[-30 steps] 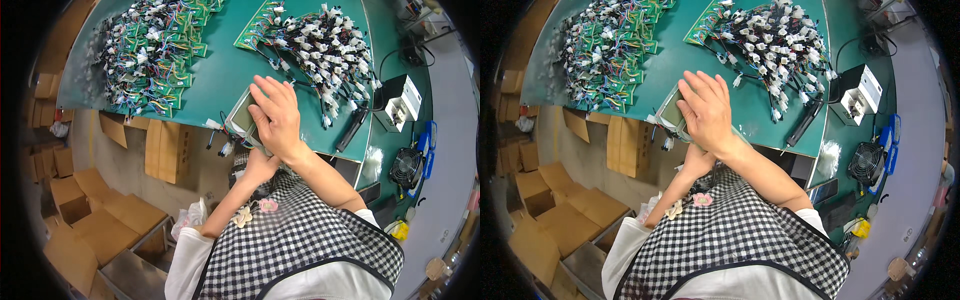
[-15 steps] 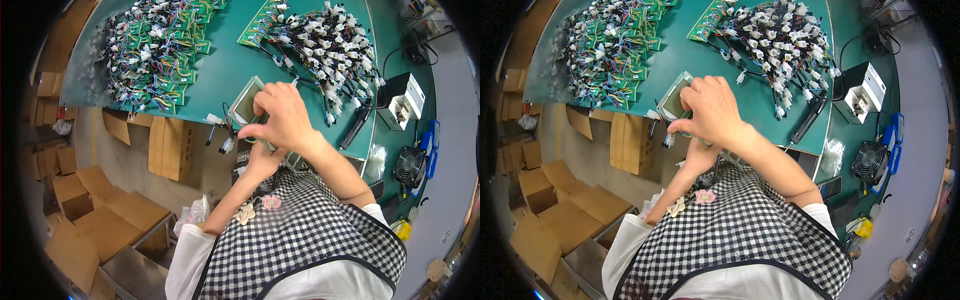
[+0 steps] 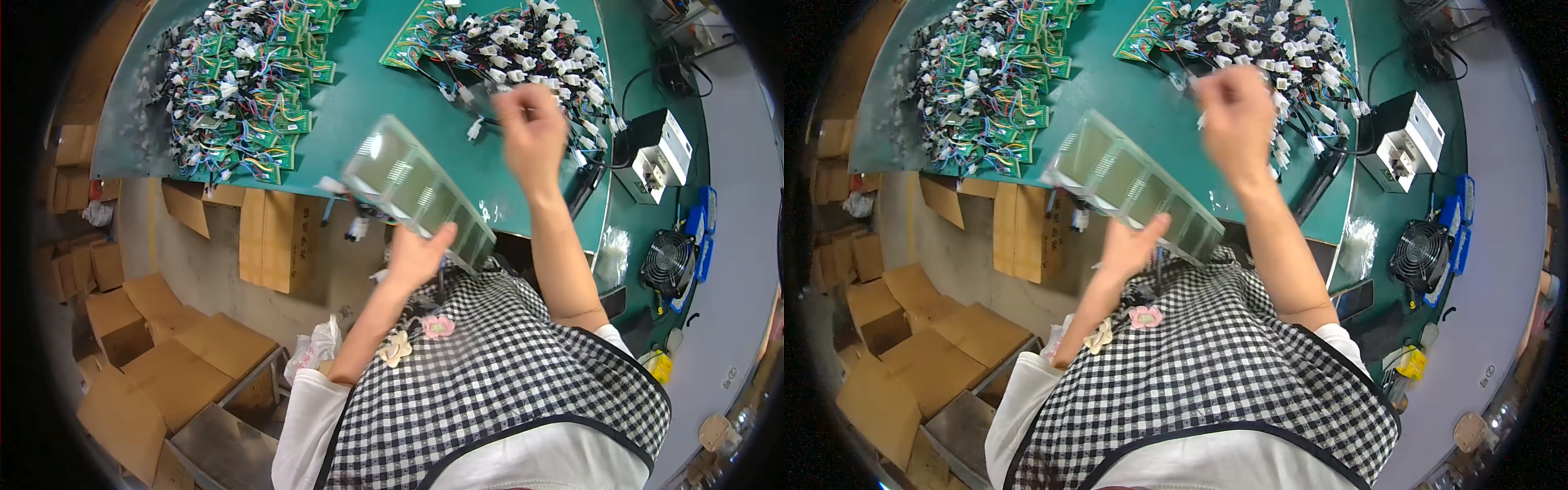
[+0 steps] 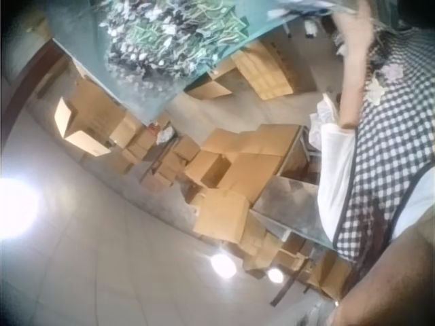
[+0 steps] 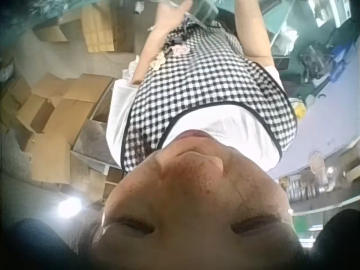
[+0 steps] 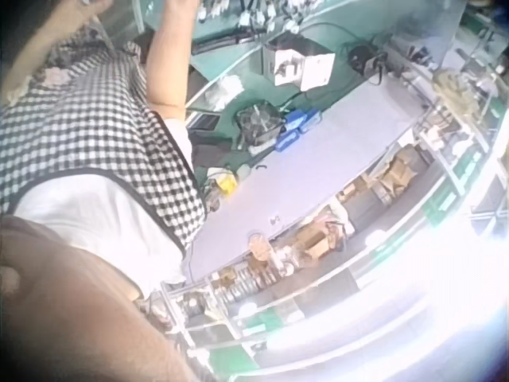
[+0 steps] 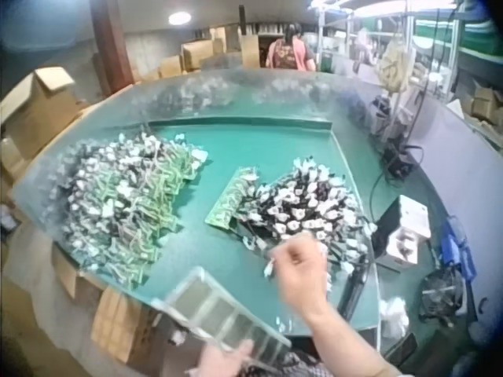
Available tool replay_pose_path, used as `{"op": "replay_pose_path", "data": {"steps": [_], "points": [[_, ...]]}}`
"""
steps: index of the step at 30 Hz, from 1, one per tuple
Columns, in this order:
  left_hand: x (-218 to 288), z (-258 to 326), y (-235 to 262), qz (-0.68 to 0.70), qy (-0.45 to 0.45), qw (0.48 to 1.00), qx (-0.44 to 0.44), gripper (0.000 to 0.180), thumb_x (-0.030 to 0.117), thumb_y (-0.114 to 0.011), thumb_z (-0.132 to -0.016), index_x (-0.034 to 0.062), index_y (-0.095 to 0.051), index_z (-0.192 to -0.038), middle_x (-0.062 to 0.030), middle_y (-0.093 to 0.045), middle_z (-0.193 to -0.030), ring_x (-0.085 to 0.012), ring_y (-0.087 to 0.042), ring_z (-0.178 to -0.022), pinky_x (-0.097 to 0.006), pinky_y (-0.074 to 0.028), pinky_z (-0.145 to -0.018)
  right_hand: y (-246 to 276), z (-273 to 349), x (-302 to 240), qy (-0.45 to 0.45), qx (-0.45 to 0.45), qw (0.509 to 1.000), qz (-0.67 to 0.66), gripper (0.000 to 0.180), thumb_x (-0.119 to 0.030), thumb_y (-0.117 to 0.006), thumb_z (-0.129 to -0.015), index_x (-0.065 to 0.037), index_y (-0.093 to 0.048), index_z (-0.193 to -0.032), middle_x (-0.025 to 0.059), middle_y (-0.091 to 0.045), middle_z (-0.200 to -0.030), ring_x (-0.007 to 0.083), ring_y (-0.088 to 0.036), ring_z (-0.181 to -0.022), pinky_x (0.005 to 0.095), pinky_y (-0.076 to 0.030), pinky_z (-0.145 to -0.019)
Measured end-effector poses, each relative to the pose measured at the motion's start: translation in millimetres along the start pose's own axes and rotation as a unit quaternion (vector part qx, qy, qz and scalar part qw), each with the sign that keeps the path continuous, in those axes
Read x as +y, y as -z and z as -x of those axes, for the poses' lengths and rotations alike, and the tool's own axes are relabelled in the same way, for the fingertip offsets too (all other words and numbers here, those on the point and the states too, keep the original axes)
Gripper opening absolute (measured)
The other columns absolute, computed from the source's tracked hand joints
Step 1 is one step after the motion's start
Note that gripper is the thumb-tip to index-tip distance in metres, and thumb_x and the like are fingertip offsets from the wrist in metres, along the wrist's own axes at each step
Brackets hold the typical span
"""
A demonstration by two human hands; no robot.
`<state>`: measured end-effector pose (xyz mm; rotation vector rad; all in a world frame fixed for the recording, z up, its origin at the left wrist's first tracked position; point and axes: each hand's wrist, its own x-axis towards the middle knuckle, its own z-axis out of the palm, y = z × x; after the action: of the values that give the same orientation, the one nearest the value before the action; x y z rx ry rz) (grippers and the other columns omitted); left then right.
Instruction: The person assembles electronic modules by inserting rectangular display units into a green circuit board frame. They repeatedly pick up display units from a pile, align them with the frame, and press them into place. The person also handles bundles of wires and connectors, occasionally moving them aside or placing them into a cardboard box.
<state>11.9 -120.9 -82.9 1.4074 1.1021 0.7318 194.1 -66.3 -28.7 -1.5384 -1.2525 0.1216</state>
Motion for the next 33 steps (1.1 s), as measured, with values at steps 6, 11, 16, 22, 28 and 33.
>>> {"op": "replay_pose_path", "data": {"steps": [6,11,16,22,28,33], "points": [[45.8,-23.4,69.2,-0.003,-0.015,0.996,0.093,0.02,0.004,-0.058,-0.079,-0.0034,-0.054,-0.097,-0.0064,-0.057,-0.09,-0.0137,-0.053,-0.082,-0.027,-0.043,-0.073,39.8,143.9,117.5,0.059,-0.203,0.96,0.183,0.012,-0.007,-0.067,-0.064,-0.002,-0.059,-0.072,0.0103,-0.059,-0.076,0.028,-0.056,-0.073,0.0351,-0.047,-0.068],[69.4,-43.9,84.8,-0.028,-0.157,0.978,-0.134,0.02,0.008,-0.061,-0.075,-0.0019,-0.06,-0.092,-0.0113,-0.061,-0.091,-0.0193,-0.057,-0.08,-0.029,-0.045,-0.076,63.0,90.9,66.7,-0.272,-0.111,0.95,-0.109,0.034,-0.029,-0.061,-0.079,0.002,-0.06,-0.094,0.0118,-0.062,-0.09,0.0206,-0.059,-0.085,0.0314,-0.048,-0.07],[84.5,-111.4,68.0,0.012,-0.399,0.691,-0.602,0.055,0.047,-0.045,-0.082,0.0005,-0.053,-0.11,-0.0173,-0.05,-0.115,-0.0314,-0.048,-0.106,-0.042,-0.035,-0.09,48.7,64.3,30.7,-0.552,-0.378,0.551,-0.499,0.049,-0.043,-0.046,-0.085,-0.008,-0.042,-0.12,0.0109,-0.058,-0.101,0.0225,-0.062,-0.072,0.0298,-0.053,-0.051],[49.8,-66.9,82.6,0.595,-0.026,0.775,-0.213,0.049,0.039,-0.041,-0.087,0.0055,-0.043,-0.123,-0.0154,-0.041,-0.127,-0.0271,-0.043,-0.114,-0.039,-0.039,-0.093,40.3,31.1,32.4,-0.47,-0.162,0.675,-0.545,0.031,-0.005,-0.053,-0.081,-0.003,-0.047,-0.111,0.0056,-0.06,-0.091,0.0117,-0.061,-0.067,0.0199,-0.052,-0.05],[1.2,-27.7,132.8,0.718,-0.067,0.665,-0.191,0.076,0.056,-0.041,-0.081,0.0085,-0.017,-0.135,-0.0168,-0.022,-0.137,-0.0386,-0.033,-0.119,-0.057,-0.038,-0.089,21.7,-18.8,9.5,-0.441,-0.291,0.764,-0.371,0.03,-0.006,-0.054,-0.081,-0.002,-0.046,-0.11,0.0073,-0.059,-0.095,0.0174,-0.062,-0.075,0.0265,-0.054,-0.054],[16.3,-7.1,151.5,0.616,-0.045,0.78,-0.105,0.063,0.034,-0.053,-0.082,0.0011,-0.027,-0.129,-0.0196,-0.041,-0.123,-0.0354,-0.049,-0.104,-0.049,-0.048,-0.079,-22.2,-44.8,-16.1,-0.366,-0.352,0.819,-0.266,0.037,-0.003,-0.053,-0.08,-0.001,-0.041,-0.115,0.0074,-0.057,-0.095,0.0174,-0.058,-0.082,0.029,-0.052,-0.063]]}}
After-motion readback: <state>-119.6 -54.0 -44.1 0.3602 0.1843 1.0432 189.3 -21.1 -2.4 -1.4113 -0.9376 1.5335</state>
